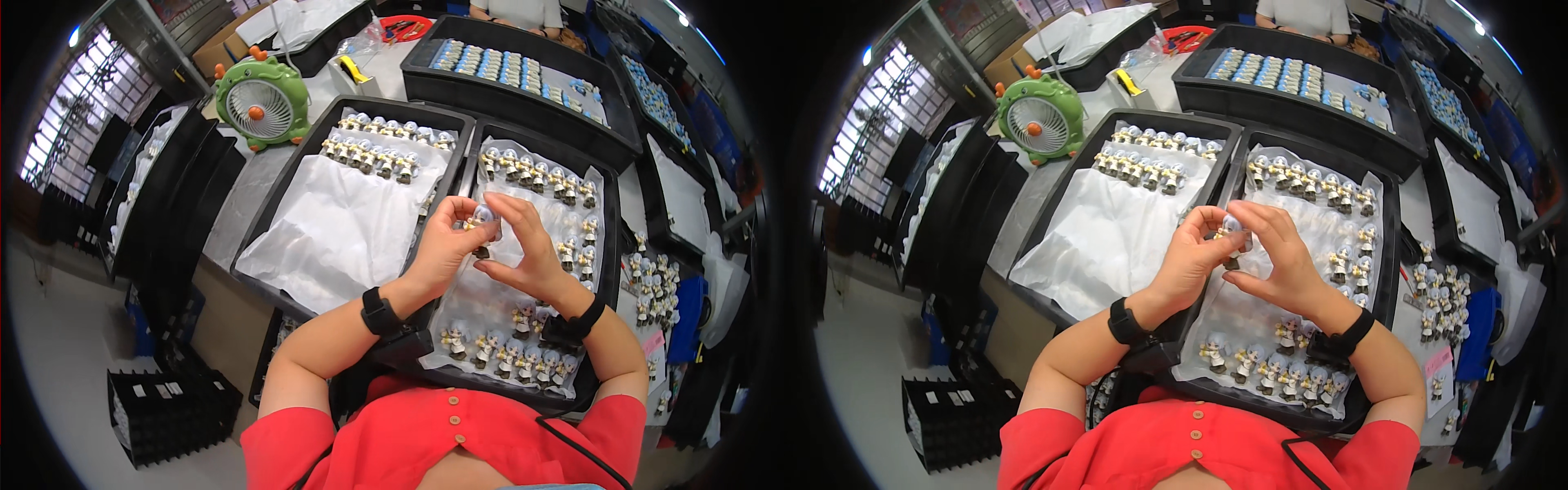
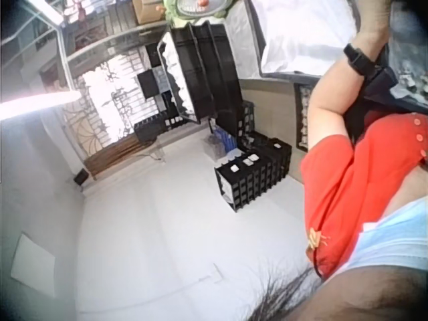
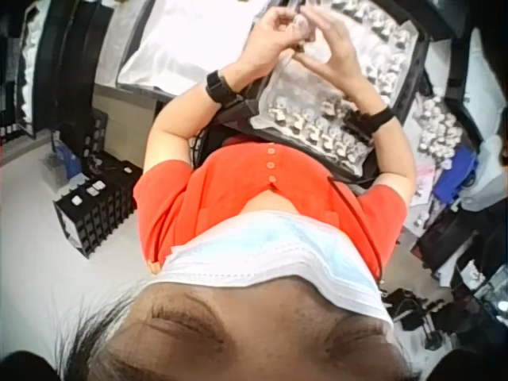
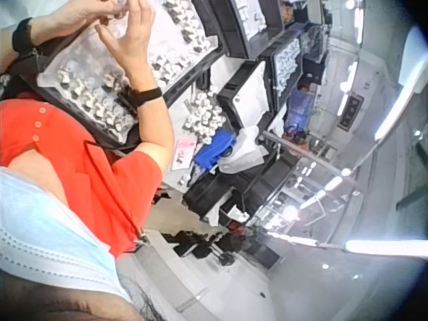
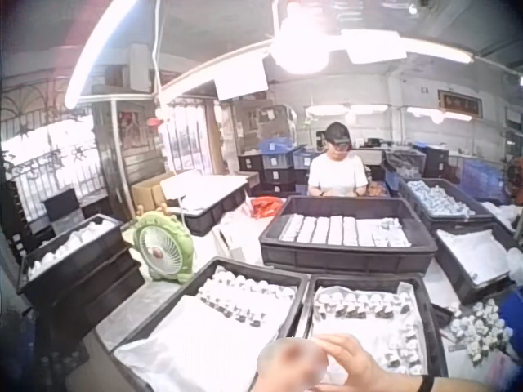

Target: The person repeatedly picks up small cylindrical components from a tray, holds them between their fingers to inspect them, and places them back into the tray. The person also adjusts the white tissue paper lining the tray to organize the components.

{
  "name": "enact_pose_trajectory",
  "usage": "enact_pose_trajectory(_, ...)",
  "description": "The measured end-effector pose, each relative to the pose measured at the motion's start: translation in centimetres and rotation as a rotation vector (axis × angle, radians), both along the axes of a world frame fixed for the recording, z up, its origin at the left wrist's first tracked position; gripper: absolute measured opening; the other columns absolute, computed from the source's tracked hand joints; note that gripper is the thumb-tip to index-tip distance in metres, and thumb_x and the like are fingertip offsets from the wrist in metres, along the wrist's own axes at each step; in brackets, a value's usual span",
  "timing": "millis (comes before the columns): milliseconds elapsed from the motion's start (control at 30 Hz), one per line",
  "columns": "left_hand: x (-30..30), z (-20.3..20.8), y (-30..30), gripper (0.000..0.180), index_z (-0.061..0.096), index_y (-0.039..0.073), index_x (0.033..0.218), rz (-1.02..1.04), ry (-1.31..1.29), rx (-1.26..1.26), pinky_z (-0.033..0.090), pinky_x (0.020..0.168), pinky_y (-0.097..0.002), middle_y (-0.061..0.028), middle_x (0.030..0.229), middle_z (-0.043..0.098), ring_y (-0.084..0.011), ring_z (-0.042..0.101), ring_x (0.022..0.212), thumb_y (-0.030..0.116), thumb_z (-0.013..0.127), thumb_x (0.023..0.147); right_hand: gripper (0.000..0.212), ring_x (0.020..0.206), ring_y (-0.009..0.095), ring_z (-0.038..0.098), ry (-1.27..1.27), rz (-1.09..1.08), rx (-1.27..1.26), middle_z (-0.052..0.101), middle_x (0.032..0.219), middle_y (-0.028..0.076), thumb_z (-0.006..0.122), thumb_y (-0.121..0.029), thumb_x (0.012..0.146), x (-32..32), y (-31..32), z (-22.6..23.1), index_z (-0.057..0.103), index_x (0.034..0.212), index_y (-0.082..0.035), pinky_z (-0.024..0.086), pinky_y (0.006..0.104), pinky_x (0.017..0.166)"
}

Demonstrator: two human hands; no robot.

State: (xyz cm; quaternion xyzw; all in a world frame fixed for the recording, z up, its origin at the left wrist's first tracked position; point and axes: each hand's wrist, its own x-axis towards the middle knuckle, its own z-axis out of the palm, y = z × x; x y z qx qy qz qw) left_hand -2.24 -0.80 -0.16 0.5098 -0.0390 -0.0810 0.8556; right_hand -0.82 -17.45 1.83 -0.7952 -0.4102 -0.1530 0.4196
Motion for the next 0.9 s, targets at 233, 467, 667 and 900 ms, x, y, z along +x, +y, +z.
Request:
enact_pose_trajectory(233,0.1,-0.9,-0.4,0.031,0.044,0.005,0.095,0.158,-0.092,0.270,0.046,0.066,-0.0243,-0.0028,0.090,0.047,-0.0084,0.049,0.074,0.008,0.069,0.077,0.063,0.111,0.031,0.049,0.035,0.021,-0.162,0.050,0.122,0.013,0.075,-0.006,0.061,-0.2,1.1,0.7,0.054,0.121,-0.009,0.043,0.0398,0.092)
enact_pose_trajectory(467,1.5,-0.4,0.2,0.037,0.045,0.002,0.116,0.496,-0.123,0.154,0.043,0.086,-0.0307,-0.0098,0.112,0.047,-0.0174,0.046,0.103,0.006,0.058,0.082,0.042,0.102,0.032,0.053,0.021,-0.037,-0.267,0.054,0.108,0.014,0.069,-0.008,0.064,4.8,2.7,4.7,0.056,0.104,-0.006,0.044,0.0368,0.089)
enact_pose_trajectory(667,5.0,-2.4,3.3,0.047,0.039,-0.004,0.130,0.269,-0.001,0.396,0.039,0.092,-0.0320,-0.0164,0.120,0.048,-0.0204,0.047,0.112,0.009,0.050,0.086,0.048,0.098,0.033,0.056,0.185,-0.128,-0.337,0.055,0.102,0.018,0.068,-0.022,0.064,11.6,7.1,3.8,0.056,0.108,-0.007,0.046,0.0366,0.085)
enact_pose_trajectory(900,3.5,0.9,3.8,0.074,0.039,-0.008,0.128,0.009,-0.050,1.326,0.015,0.105,-0.0590,-0.0290,0.132,0.038,-0.0405,0.032,0.126,0.049,0.053,0.084,0.052,0.096,0.033,0.057,0.255,-0.111,-0.579,0.058,0.099,0.019,0.072,-0.031,0.061,15.3,10.2,0.1,0.062,0.107,-0.008,0.045,0.0367,0.084)
